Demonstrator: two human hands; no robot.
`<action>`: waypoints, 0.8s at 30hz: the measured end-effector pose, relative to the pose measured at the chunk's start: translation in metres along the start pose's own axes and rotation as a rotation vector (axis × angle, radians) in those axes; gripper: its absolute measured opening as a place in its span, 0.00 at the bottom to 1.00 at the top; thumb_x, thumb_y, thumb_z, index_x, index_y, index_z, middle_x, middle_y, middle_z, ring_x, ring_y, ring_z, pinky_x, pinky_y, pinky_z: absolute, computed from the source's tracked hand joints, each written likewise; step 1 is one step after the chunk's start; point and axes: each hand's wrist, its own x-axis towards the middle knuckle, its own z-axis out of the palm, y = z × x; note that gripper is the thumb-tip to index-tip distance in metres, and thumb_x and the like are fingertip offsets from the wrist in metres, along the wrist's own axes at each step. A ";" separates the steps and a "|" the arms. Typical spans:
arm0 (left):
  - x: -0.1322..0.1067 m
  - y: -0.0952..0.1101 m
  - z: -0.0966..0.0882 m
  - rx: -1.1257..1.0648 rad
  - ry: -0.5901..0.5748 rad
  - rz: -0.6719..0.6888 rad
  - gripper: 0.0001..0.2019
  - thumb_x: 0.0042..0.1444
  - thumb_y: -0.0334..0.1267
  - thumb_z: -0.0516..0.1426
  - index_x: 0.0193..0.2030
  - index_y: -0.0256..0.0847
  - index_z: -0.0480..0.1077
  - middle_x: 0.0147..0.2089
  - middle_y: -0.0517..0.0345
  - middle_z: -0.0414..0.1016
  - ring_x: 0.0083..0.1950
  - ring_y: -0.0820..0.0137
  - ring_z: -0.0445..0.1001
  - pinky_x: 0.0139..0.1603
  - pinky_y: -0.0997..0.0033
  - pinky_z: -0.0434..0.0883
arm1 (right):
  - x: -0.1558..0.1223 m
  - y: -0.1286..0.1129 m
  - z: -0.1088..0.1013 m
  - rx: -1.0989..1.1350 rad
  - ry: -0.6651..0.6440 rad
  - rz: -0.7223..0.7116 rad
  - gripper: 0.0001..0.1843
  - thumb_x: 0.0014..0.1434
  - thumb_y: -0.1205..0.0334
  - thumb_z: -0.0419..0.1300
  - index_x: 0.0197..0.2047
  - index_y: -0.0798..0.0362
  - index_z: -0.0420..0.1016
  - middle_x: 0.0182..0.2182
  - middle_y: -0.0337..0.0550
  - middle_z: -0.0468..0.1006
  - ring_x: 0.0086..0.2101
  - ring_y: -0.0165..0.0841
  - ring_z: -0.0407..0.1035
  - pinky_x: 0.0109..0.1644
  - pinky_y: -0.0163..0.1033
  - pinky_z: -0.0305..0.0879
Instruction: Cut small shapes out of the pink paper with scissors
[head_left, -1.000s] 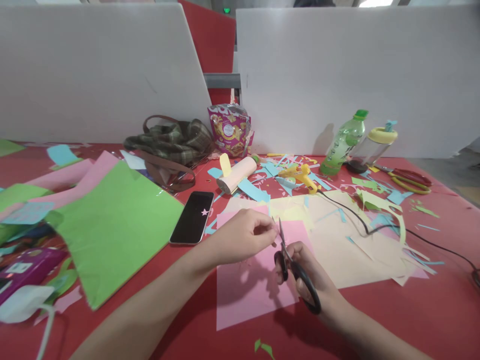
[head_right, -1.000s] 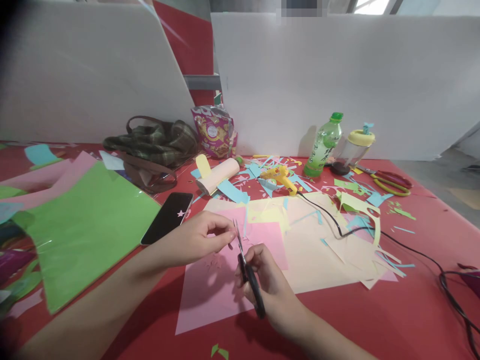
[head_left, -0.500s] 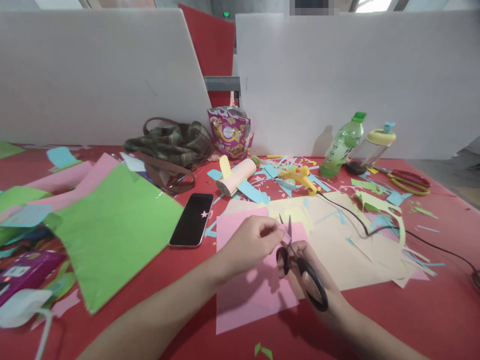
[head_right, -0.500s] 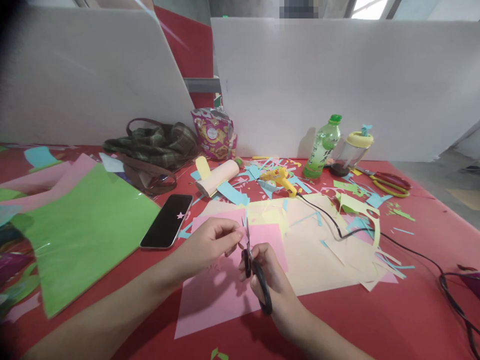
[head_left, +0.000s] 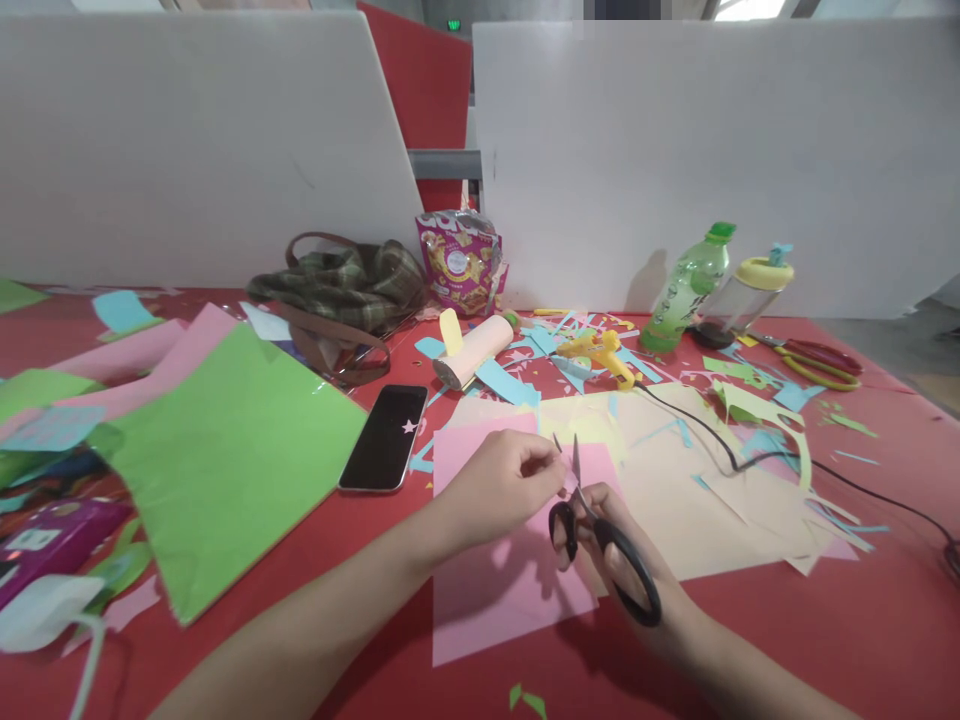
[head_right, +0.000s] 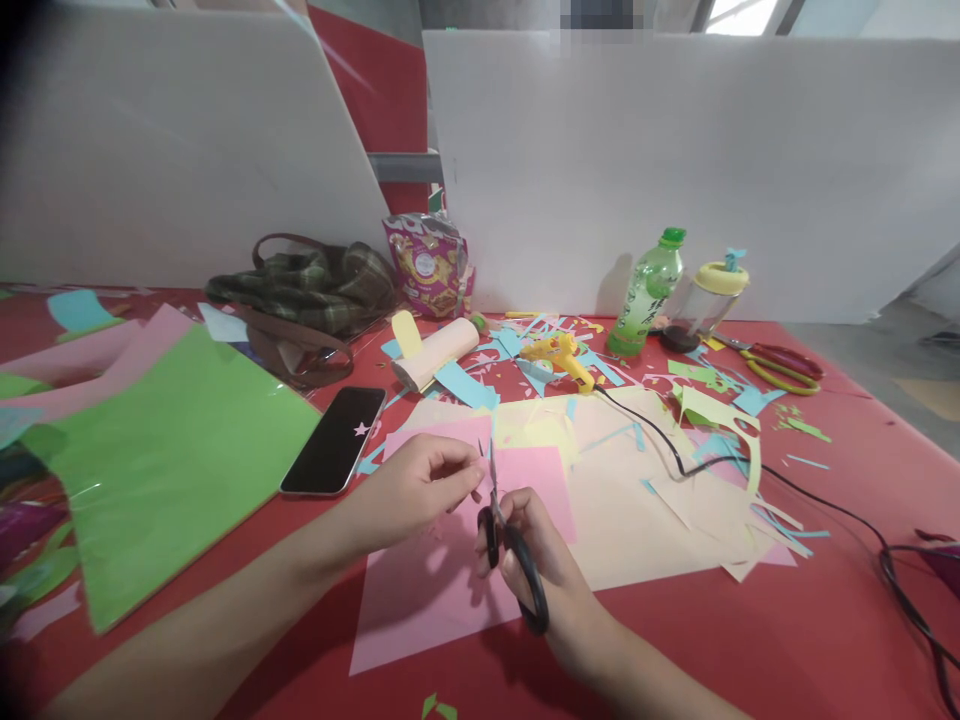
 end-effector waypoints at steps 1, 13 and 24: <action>0.000 0.000 0.000 0.004 0.003 0.001 0.11 0.50 0.35 0.46 0.19 0.36 0.60 0.19 0.65 0.54 0.21 0.79 0.53 0.21 0.78 0.52 | 0.000 0.001 -0.001 0.001 0.009 0.002 0.15 0.50 0.47 0.53 0.32 0.48 0.54 0.27 0.40 0.60 0.28 0.32 0.58 0.25 0.36 0.61; -0.001 0.001 0.014 -0.319 0.028 -0.036 0.16 0.53 0.40 0.45 0.17 0.38 0.54 0.16 0.67 0.52 0.17 0.80 0.53 0.18 0.78 0.53 | -0.005 0.007 -0.007 -0.165 0.066 -0.076 0.14 0.52 0.47 0.49 0.33 0.49 0.55 0.29 0.41 0.60 0.29 0.33 0.56 0.32 0.39 0.58; -0.003 0.004 0.022 -0.515 0.029 -0.069 0.15 0.53 0.34 0.46 0.16 0.37 0.57 0.15 0.66 0.60 0.17 0.79 0.61 0.19 0.78 0.57 | -0.006 0.008 -0.011 -0.283 0.079 -0.116 0.13 0.53 0.48 0.49 0.34 0.49 0.56 0.29 0.41 0.59 0.31 0.35 0.56 0.33 0.39 0.56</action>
